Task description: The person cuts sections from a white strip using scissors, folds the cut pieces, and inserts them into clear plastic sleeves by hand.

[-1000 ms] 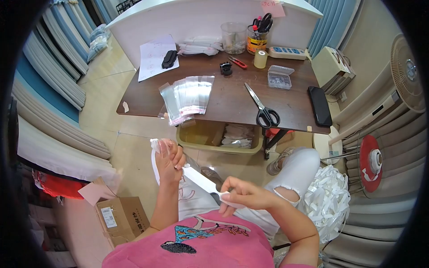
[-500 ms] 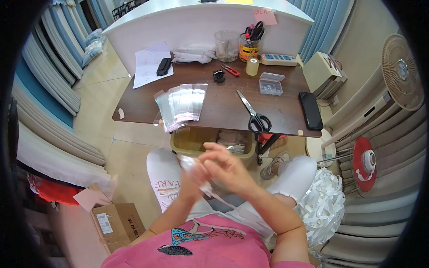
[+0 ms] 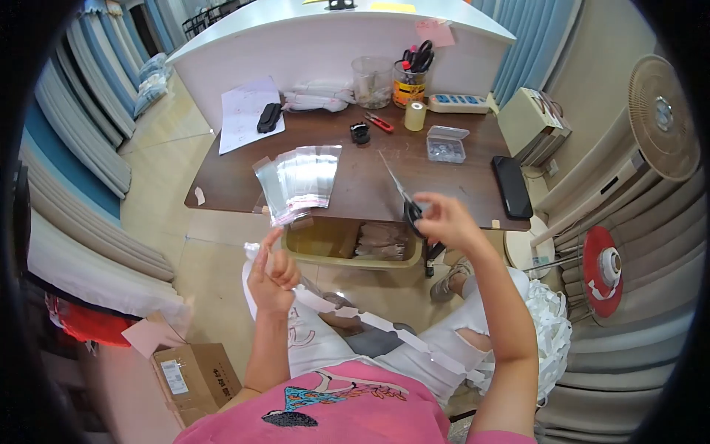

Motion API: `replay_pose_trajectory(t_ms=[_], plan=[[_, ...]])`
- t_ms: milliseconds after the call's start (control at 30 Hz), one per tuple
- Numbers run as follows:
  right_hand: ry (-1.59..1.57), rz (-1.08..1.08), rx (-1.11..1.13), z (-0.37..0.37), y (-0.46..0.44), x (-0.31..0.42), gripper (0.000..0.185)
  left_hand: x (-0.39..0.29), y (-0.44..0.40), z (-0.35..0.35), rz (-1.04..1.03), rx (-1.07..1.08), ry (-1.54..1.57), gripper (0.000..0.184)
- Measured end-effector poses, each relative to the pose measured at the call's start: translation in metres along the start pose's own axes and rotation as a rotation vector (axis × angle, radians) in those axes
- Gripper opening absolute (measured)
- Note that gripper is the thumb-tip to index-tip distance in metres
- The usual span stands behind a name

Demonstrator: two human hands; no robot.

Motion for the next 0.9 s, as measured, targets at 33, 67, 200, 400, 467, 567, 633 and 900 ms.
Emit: replay_pose_trajectory(t_ms=[33, 67, 200, 400, 467, 567, 633, 900], plan=[[-0.392, -0.022, 0.176, -0.020, 0.019, -0.009, 0.054, 0.004, 0.002, 0.003, -0.007, -0.017, -0.004, 0.034], [-0.434, 0.004, 0.211, -0.039, 0.044, -0.007, 0.051, 0.009, 0.003, 0.004, -0.008, -0.018, -0.029, 0.034], [-0.512, 0.164, 0.478, -0.130, 0.129, -0.020, 0.044, 0.014, 0.003, 0.004, -0.102, -0.105, -0.047, 0.033], [-0.724, -0.093, 0.742, -0.216, 0.157, -0.047, 0.056, -0.003, 0.003, 0.010, -0.265, -0.135, -0.084, 0.034], [-0.910, -0.030, 0.576, -0.206, 0.145, -0.042, 0.047, -0.009, 0.004, 0.004, -0.323, -0.085, -0.127, 0.033], [-0.932, 0.096, 0.514, -0.201, 0.140, -0.022, 0.049, -0.012, 0.009, 0.005, -0.391, -0.173, -0.244, 0.034], [-0.944, 0.166, 0.497, -0.200, 0.138, -0.012, 0.049, -0.009, 0.011, 0.000, -0.405, -0.151, -0.226, 0.035], [-0.816, 0.060, 0.429, -0.215, 0.136, -0.014, 0.045, -0.005, 0.020, -0.013, -0.484, -0.076, -0.241, 0.033]])
Point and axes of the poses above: each hand's wrist, its own y-axis away from the middle knuckle, its own z-axis out of the back of the hand, x = y × z, the point moved 10 cm from there along -y, towards the middle knuckle, and after that the axes turned 12 degrees about -z, right-handed, at the moved point
